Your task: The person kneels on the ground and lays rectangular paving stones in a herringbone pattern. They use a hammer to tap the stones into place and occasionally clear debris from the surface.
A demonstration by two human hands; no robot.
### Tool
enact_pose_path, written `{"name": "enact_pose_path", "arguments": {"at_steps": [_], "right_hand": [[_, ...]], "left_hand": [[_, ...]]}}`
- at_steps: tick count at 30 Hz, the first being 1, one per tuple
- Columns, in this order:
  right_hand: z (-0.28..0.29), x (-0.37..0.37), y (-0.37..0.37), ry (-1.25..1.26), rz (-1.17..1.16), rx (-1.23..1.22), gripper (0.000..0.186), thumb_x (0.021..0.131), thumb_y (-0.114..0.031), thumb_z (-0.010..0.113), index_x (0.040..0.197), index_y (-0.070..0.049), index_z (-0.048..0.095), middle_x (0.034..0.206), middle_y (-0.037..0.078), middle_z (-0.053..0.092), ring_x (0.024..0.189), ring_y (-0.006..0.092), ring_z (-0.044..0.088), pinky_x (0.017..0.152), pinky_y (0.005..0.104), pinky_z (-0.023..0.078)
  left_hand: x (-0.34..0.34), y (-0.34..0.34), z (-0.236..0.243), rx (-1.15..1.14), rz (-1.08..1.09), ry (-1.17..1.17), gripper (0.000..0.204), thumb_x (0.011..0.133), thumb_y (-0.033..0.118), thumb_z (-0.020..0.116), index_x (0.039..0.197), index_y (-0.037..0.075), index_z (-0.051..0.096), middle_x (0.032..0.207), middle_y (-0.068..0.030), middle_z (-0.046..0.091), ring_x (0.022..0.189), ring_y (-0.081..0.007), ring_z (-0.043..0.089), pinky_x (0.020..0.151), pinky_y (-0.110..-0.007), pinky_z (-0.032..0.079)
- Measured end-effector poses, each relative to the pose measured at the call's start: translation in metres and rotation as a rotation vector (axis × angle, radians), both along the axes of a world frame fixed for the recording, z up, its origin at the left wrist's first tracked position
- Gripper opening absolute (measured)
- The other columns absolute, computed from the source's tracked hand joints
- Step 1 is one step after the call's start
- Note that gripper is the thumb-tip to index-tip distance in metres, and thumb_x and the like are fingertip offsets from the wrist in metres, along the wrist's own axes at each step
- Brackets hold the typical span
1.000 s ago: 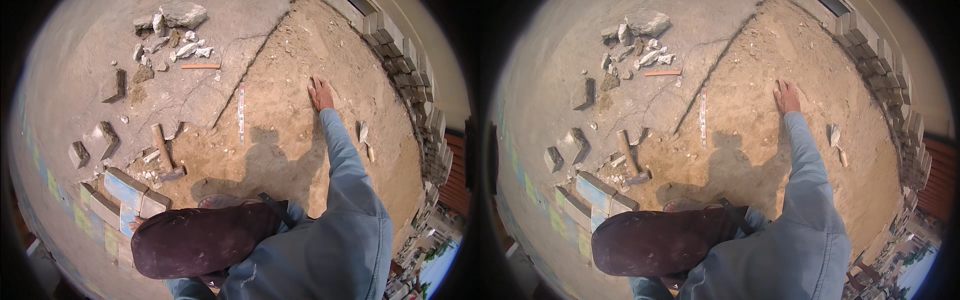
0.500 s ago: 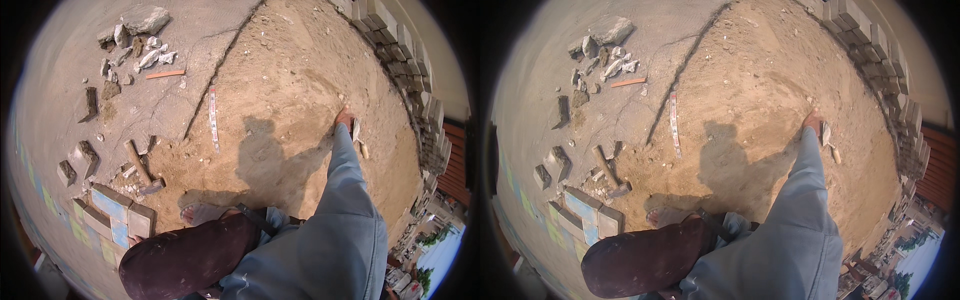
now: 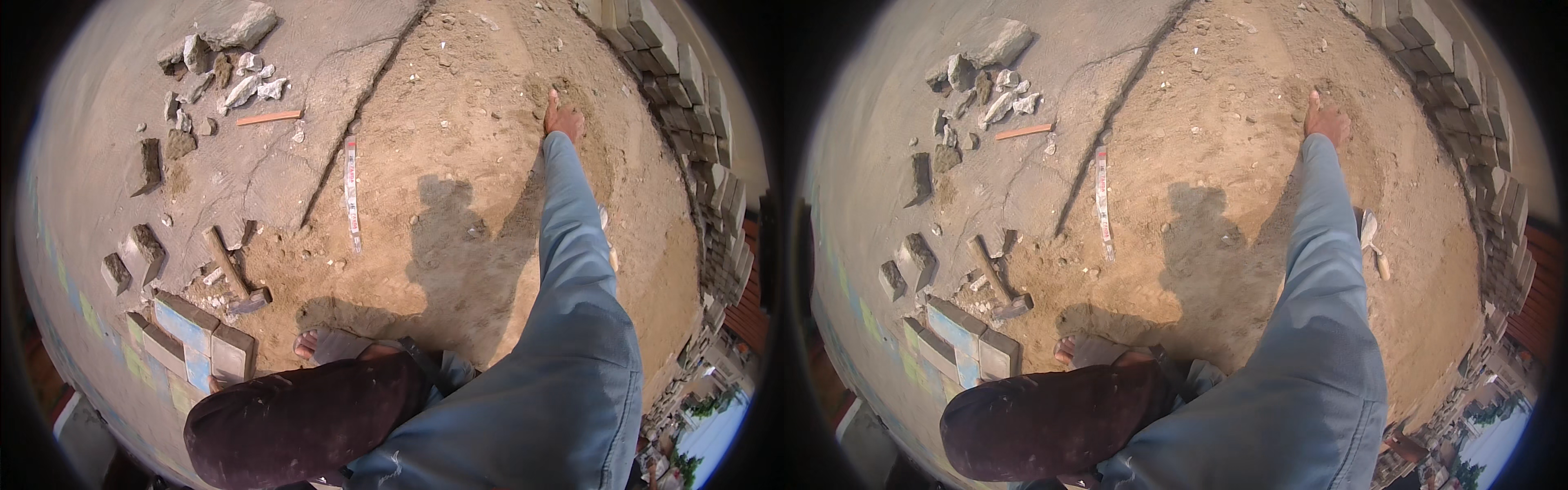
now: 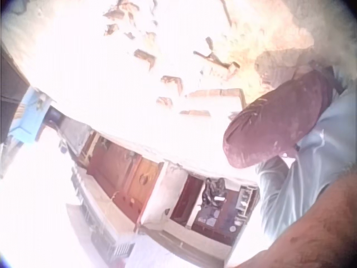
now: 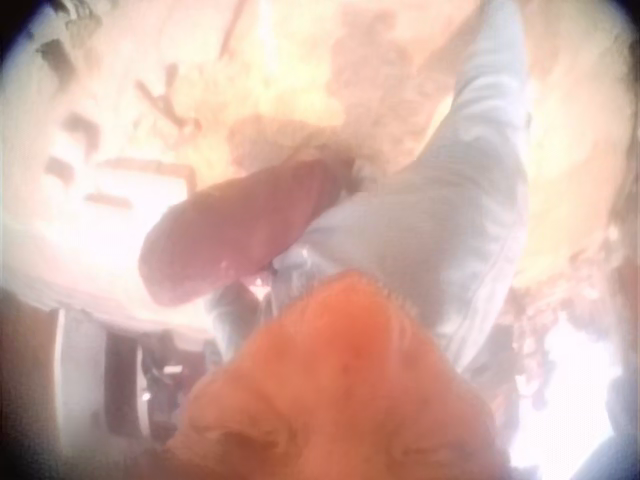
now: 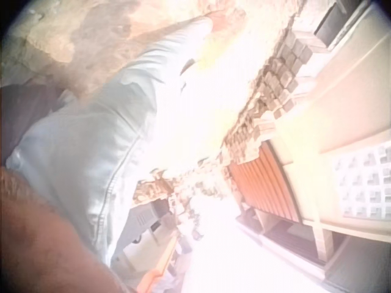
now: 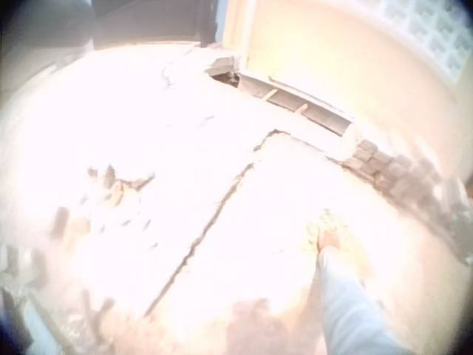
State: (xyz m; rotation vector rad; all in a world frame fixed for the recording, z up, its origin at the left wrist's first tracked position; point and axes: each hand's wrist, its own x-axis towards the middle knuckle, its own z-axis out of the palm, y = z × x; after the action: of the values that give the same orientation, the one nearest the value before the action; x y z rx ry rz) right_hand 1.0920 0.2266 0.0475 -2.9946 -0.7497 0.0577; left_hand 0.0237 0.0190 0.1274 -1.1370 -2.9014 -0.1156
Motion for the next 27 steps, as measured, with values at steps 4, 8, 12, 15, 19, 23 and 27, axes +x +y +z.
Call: {"name": "enact_pose_path", "arguments": {"at_steps": [4, 8, 12, 15, 19, 23, 27], "right_hand": [[0.018, -0.033, 0.016, -0.044, 0.024, 0.231, 0.093, 0.095, -0.078, 0.042, 0.145, -0.002, 0.054, 0.149, 0.028, 0.047, 0.142, 0.0437, 0.042, 0.118, 0.0486, 0.034], [0.025, -0.051, 0.003, -0.066, 0.152, 0.210, 0.095, 0.093, -0.080, 0.043, 0.146, -0.001, 0.054, 0.145, 0.028, 0.051, 0.138, 0.0430, 0.047, 0.116, 0.0502, 0.036], [0.020, -0.071, 0.007, -0.176, 0.135, 0.088, 0.094, 0.093, -0.080, 0.043, 0.141, 0.000, 0.058, 0.146, 0.027, 0.053, 0.131, 0.0417, 0.054, 0.110, 0.0513, 0.043], [0.025, -0.068, 0.015, -0.044, 0.130, -0.043, 0.085, 0.096, -0.073, 0.048, 0.094, 0.007, 0.077, 0.090, 0.026, 0.075, 0.085, 0.0424, 0.072, 0.077, 0.0568, 0.054], [0.047, -0.048, 0.023, 0.358, 0.130, 0.055, 0.076, 0.089, -0.061, 0.065, 0.131, 0.002, 0.067, 0.131, 0.027, 0.066, 0.125, 0.0315, 0.062, 0.106, 0.0461, 0.045], [0.082, -0.095, 0.019, 0.966, -0.291, 0.574, 0.073, 0.093, -0.053, 0.065, 0.152, -0.015, 0.045, 0.158, 0.015, 0.037, 0.141, 0.0312, 0.037, 0.113, 0.0506, 0.032], [0.118, -0.242, 0.033, 1.368, -0.092, 0.738, 0.042, 0.101, -0.045, 0.059, 0.127, -0.012, 0.059, 0.121, 0.011, 0.059, 0.095, 0.0255, 0.059, 0.072, 0.0383, 0.053]], "left_hand": [[0.003, 0.000, 0.002, 0.017, 0.014, -0.016, 0.056, 0.107, 0.043, 0.044, 0.142, 0.000, 0.054, 0.142, -0.0281, 0.055, 0.132, -0.0442, 0.051, 0.112, -0.049, 0.039], [0.012, 0.009, 0.007, 0.043, -0.013, -0.036, 0.055, 0.107, 0.043, 0.045, 0.140, 0.000, 0.056, 0.140, -0.0269, 0.057, 0.131, -0.0436, 0.052, 0.112, -0.049, 0.039], [0.025, 0.011, 0.006, 0.146, -0.060, -0.081, 0.054, 0.107, 0.043, 0.046, 0.138, 0.000, 0.058, 0.138, -0.0258, 0.058, 0.129, -0.0429, 0.054, 0.111, -0.048, 0.040], [0.045, 0.014, -0.005, 0.170, 0.024, -0.045, 0.053, 0.107, 0.042, 0.046, 0.137, 0.000, 0.059, 0.137, -0.0249, 0.060, 0.128, -0.0424, 0.055, 0.110, -0.047, 0.041], [0.074, 0.029, -0.014, 0.240, 0.336, -0.041, 0.055, 0.106, 0.042, 0.047, 0.149, 0.009, 0.049, 0.158, -0.0164, 0.042, 0.149, -0.0330, 0.036, 0.121, -0.058, 0.022], [0.092, 0.048, -0.010, 0.307, 0.482, -0.073, 0.054, 0.107, 0.039, 0.044, 0.153, 0.010, 0.044, 0.163, -0.0141, 0.036, 0.155, -0.0307, 0.026, 0.123, -0.060, 0.012], [0.100, 0.054, -0.004, 0.257, 0.516, -0.015, 0.054, 0.107, 0.036, 0.044, 0.154, 0.010, 0.043, 0.164, -0.0138, 0.034, 0.156, -0.0305, 0.024, 0.124, -0.061, 0.011]]}}
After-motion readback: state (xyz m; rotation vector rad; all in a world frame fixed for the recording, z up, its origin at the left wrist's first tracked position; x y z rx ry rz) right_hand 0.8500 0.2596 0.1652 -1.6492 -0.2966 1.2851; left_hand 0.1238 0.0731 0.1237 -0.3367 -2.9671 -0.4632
